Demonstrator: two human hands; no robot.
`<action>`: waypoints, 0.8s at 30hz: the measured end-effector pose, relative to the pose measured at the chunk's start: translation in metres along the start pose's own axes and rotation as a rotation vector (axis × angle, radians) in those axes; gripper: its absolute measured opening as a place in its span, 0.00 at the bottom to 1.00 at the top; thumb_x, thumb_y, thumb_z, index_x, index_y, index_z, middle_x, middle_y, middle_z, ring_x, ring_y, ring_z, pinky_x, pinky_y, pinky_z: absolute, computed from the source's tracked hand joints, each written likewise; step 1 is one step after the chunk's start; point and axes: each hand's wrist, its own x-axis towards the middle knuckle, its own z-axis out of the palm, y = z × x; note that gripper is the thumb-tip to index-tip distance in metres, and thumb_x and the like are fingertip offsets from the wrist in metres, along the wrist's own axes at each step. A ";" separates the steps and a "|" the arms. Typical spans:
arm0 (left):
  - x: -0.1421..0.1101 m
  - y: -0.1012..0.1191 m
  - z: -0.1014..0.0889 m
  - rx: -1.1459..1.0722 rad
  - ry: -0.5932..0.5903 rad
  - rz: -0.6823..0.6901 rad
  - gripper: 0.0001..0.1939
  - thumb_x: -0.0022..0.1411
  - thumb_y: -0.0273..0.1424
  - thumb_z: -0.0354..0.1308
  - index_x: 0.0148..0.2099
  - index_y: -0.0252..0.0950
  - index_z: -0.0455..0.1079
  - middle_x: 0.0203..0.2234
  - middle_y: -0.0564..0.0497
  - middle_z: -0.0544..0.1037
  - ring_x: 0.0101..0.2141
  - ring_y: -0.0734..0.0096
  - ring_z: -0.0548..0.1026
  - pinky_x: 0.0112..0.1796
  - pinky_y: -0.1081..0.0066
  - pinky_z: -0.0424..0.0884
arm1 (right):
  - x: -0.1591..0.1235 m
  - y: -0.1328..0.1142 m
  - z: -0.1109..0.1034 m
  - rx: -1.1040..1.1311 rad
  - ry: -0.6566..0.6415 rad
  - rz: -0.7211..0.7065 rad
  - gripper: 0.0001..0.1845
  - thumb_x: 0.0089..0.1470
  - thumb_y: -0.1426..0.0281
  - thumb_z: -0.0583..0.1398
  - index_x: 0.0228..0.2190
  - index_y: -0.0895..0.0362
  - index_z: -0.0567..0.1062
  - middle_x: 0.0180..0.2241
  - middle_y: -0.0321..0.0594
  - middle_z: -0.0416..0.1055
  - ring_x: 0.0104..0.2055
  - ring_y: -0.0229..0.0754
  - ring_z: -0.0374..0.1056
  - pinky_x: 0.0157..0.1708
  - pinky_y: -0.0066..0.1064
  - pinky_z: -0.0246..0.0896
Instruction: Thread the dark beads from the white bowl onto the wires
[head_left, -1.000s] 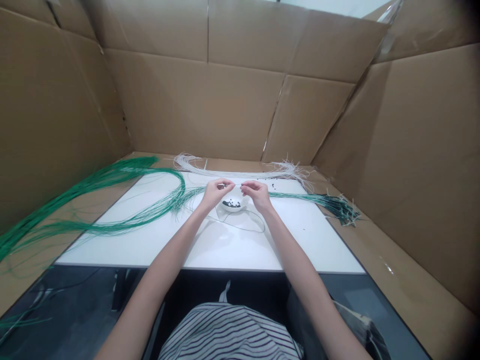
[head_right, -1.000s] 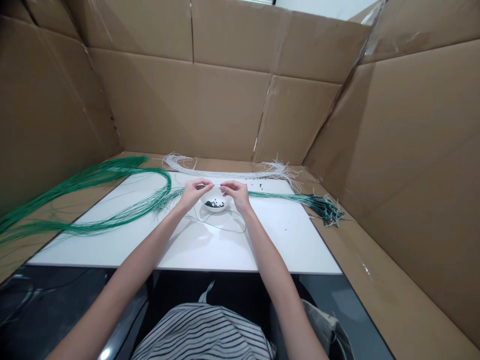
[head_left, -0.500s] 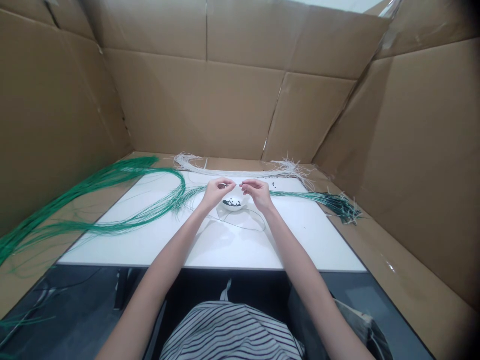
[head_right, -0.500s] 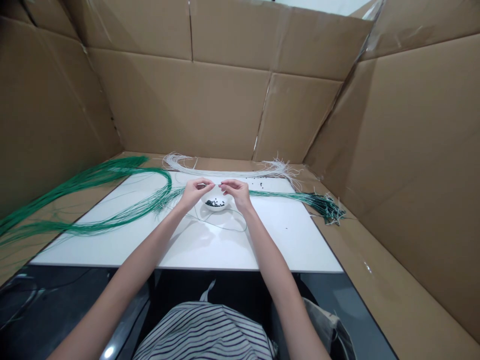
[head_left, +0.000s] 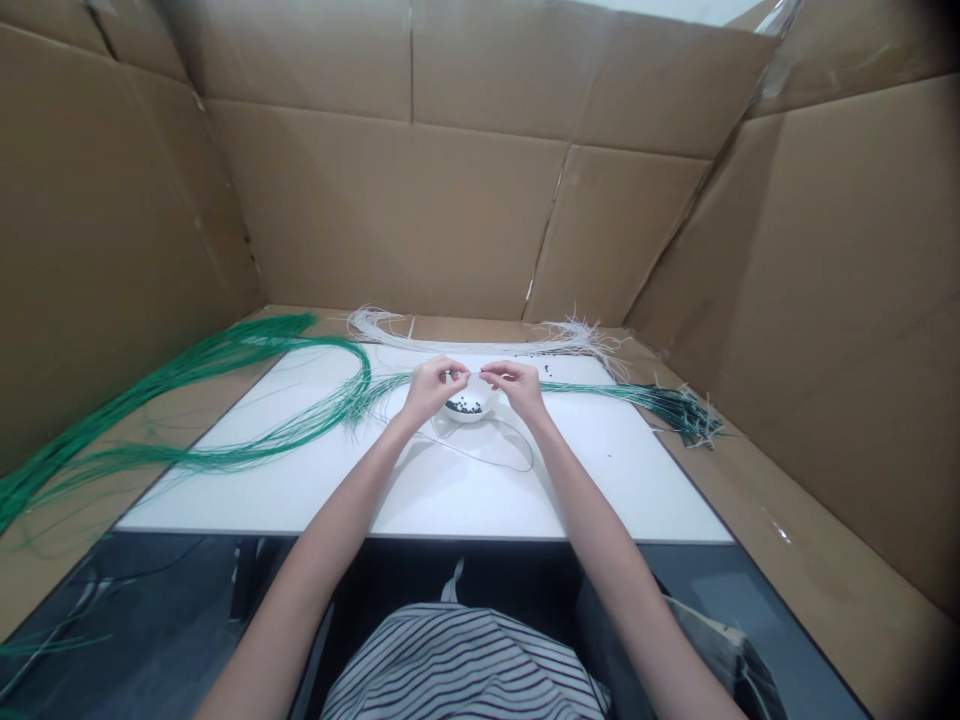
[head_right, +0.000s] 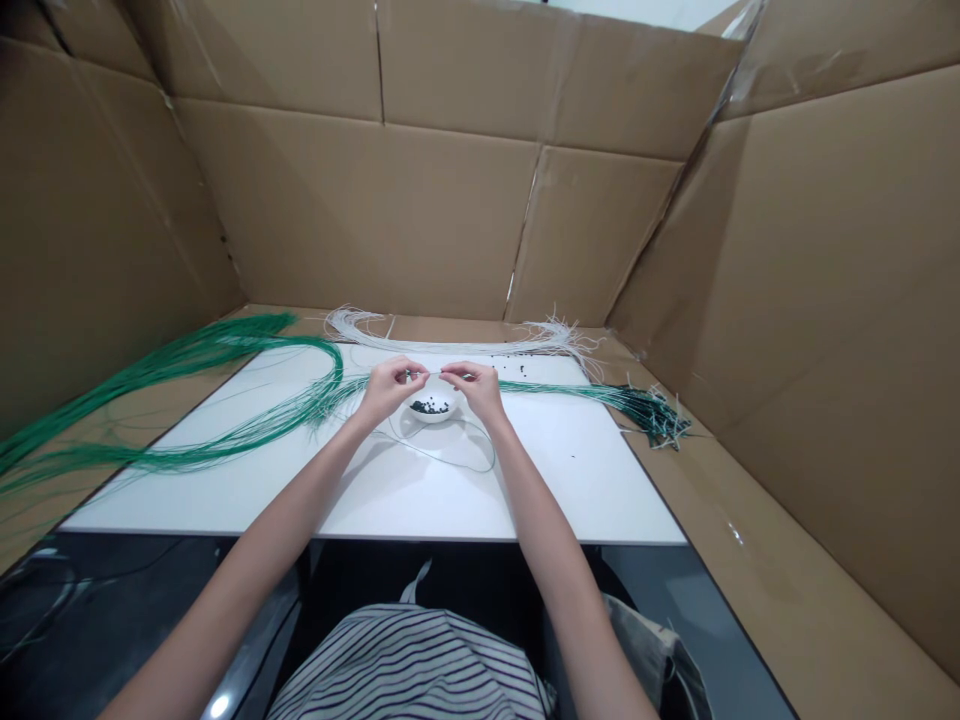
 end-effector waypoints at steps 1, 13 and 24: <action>0.000 0.000 0.000 0.005 -0.004 0.003 0.07 0.49 0.31 0.54 0.28 0.36 0.72 0.22 0.54 0.70 0.21 0.78 0.62 0.25 0.76 0.59 | 0.000 0.000 -0.001 -0.024 -0.008 -0.004 0.10 0.34 0.64 0.65 0.22 0.56 0.77 0.24 0.38 0.73 0.24 0.36 0.65 0.23 0.29 0.62; -0.001 0.001 -0.001 0.030 -0.046 0.031 0.07 0.51 0.32 0.54 0.29 0.36 0.72 0.23 0.54 0.70 0.20 0.79 0.61 0.24 0.77 0.57 | 0.000 -0.002 -0.002 -0.004 -0.073 -0.023 0.10 0.35 0.63 0.64 0.23 0.56 0.77 0.24 0.38 0.73 0.24 0.36 0.64 0.22 0.28 0.62; -0.001 0.001 -0.001 0.071 -0.033 0.082 0.08 0.52 0.33 0.54 0.31 0.38 0.73 0.23 0.53 0.71 0.21 0.78 0.63 0.25 0.76 0.59 | -0.001 -0.006 0.000 0.045 -0.095 -0.005 0.08 0.36 0.65 0.64 0.21 0.57 0.76 0.23 0.36 0.71 0.22 0.33 0.62 0.21 0.26 0.61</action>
